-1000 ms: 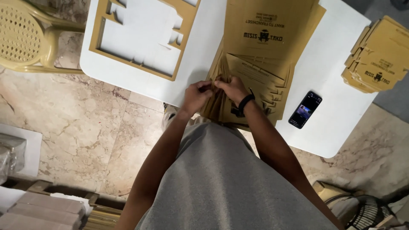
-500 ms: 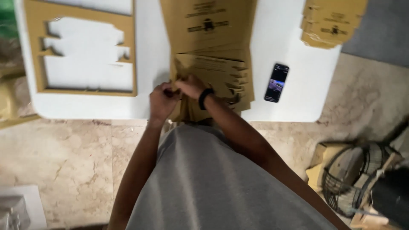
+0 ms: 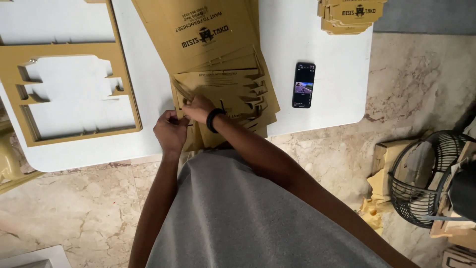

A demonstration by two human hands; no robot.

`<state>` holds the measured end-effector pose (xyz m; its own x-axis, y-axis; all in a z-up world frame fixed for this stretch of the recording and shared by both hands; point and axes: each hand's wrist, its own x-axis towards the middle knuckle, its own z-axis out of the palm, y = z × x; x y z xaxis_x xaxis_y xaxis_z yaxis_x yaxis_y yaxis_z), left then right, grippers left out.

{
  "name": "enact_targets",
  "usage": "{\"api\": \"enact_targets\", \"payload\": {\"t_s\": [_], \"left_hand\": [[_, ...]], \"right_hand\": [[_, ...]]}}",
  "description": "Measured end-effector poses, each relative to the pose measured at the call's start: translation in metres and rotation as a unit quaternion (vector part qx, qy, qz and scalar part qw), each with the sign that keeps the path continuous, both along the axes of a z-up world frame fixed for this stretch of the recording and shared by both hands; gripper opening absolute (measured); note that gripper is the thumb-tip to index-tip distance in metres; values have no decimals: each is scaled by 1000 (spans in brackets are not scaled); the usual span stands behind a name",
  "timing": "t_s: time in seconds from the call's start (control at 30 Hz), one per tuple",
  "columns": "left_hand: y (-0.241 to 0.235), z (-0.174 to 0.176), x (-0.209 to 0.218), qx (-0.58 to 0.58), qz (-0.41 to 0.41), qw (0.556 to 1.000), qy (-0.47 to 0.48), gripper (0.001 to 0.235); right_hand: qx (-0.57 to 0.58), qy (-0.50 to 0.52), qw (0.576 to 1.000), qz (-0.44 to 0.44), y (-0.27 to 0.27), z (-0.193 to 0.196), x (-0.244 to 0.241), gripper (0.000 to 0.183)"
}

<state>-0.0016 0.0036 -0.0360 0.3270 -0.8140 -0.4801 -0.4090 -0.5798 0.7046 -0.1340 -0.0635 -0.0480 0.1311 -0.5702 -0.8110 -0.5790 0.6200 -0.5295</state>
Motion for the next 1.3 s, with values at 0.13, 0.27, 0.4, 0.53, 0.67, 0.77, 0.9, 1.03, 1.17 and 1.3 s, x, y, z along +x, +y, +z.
{"api": "enact_targets", "payload": {"t_s": [0.13,0.27,0.4,0.53,0.67,0.77,0.9,1.03,1.17,1.3], "left_hand": [[11,-6,1,-90,-11,995,-44,22],[14,24,5,-48,8,990,130,22],[12,63,11,24,168,892,419,52],[21,21,18,20,163,916,367,50],[16,20,16,16,118,947,299,35],[9,28,11,-3,84,961,264,32],[8,22,10,-6,70,968,241,36],[10,7,9,-12,68,969,238,39],[11,-17,8,-29,36,990,133,22],[5,-5,6,-37,24,997,70,7]], "right_hand": [[-23,-13,999,-36,-1,57,11,42],[-16,-6,1000,1,-9,139,16,67],[-29,23,999,27,-8,114,13,64],[-21,2,998,56,-7,100,7,53],[-24,-41,997,63,-6,87,2,44],[-39,-53,995,71,-7,83,-2,43],[-43,-132,990,33,-4,66,-7,31],[-67,-166,983,30,-4,23,-12,28],[-58,-135,986,76,-9,42,-15,33],[-14,-32,993,109,-10,6,-11,63]]}}
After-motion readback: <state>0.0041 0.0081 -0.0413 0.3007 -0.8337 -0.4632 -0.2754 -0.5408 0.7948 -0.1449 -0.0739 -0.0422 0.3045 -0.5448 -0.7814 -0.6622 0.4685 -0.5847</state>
